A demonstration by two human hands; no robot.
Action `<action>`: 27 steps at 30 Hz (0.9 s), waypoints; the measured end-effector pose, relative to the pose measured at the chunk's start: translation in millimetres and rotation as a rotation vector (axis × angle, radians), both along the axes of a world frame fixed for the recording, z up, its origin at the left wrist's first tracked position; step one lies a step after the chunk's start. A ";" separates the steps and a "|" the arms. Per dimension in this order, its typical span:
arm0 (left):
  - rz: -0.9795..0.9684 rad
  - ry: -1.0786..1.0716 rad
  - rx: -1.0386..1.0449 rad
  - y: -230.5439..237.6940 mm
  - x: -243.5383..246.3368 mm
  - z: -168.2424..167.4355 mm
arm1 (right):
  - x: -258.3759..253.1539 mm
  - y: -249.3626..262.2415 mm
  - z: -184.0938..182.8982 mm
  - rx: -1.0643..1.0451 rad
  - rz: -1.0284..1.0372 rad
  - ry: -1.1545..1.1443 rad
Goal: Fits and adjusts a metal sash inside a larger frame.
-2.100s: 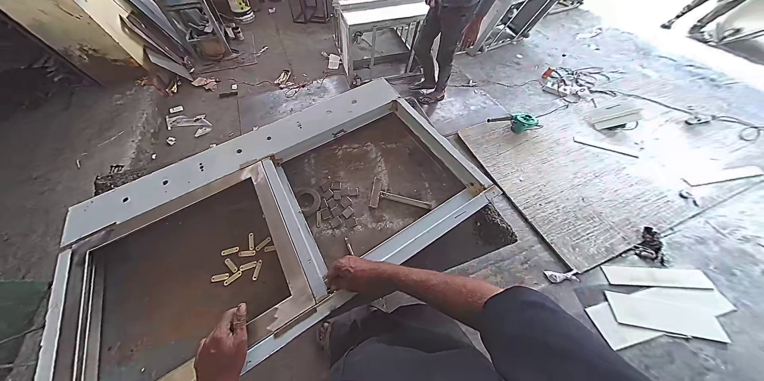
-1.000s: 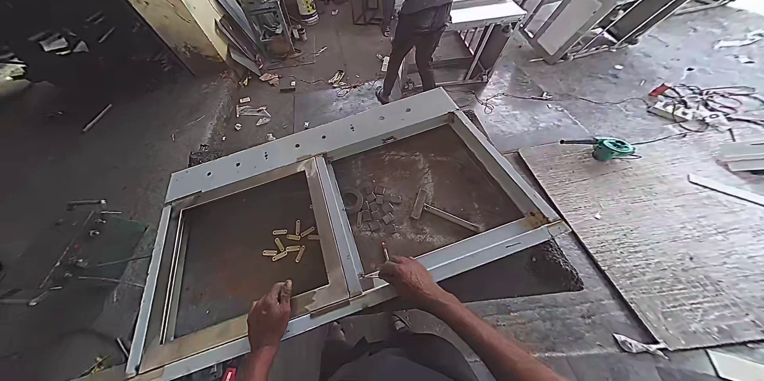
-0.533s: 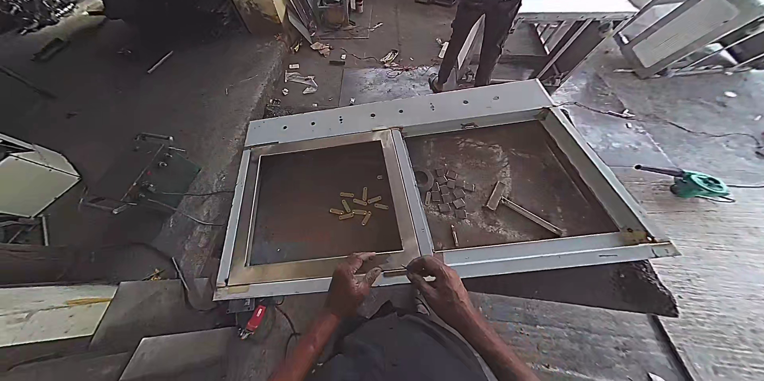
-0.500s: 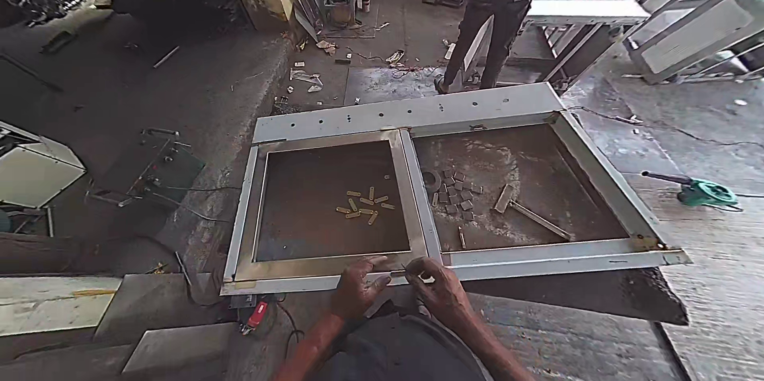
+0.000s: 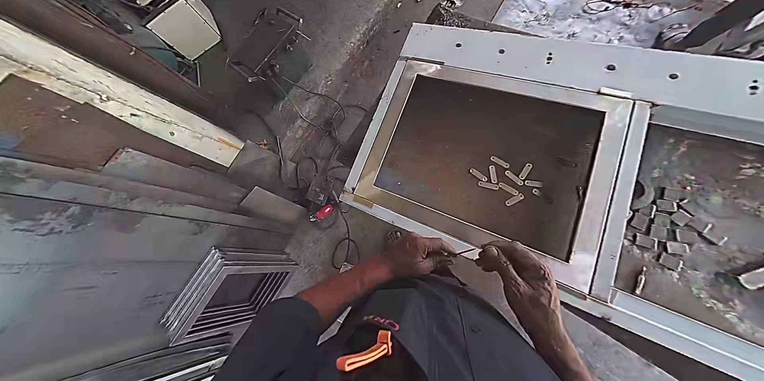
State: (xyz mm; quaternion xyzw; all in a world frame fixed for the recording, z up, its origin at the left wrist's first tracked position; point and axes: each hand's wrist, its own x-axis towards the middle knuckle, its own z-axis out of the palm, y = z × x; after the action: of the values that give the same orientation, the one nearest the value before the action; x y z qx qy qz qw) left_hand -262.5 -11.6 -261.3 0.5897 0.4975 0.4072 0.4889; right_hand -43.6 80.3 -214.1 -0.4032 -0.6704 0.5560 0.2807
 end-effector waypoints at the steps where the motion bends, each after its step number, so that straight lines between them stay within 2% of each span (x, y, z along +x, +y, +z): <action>1: 0.020 0.004 0.008 -4.1 -5.3 -1.3 | -1.1 3.0 0.4 -0.006 0.001 0.015; 4: 0.162 0.035 0.032 -20.2 -21.0 -1.3 | -0.4 12.8 -8.1 0.119 0.004 -0.172; 7: 0.411 0.073 0.001 -40.0 -40.2 6.0 | 0.7 26.4 -31.7 0.310 0.062 -0.398; 10: 0.621 0.126 -0.022 -61.7 -68.8 9.3 | -0.9 37.4 -59.6 0.384 0.138 -0.500; 14: 0.736 0.323 -0.083 -88.2 -123.5 15.8 | -9.5 35.4 -75.7 0.428 0.171 -0.614; 18: 0.668 0.587 -0.204 -97.0 -190.2 18.2 | -24.4 30.8 -76.9 0.423 0.154 -0.704; 21: 0.521 0.698 -0.256 -89.5 -235.7 12.5 | -36.5 25.0 -76.5 0.417 0.083 -0.797; 27: 0.237 0.733 -0.120 -56.5 -288.9 -24.0 | -53.9 13.9 -90.1 0.487 -0.068 -0.993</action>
State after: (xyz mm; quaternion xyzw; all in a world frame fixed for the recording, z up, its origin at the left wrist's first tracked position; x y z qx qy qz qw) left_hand -551.4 -68.2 -285.3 0.6048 0.7269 0.1933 0.2617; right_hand -97.4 94.2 -304.2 -0.5618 -0.8180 0.1187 0.0336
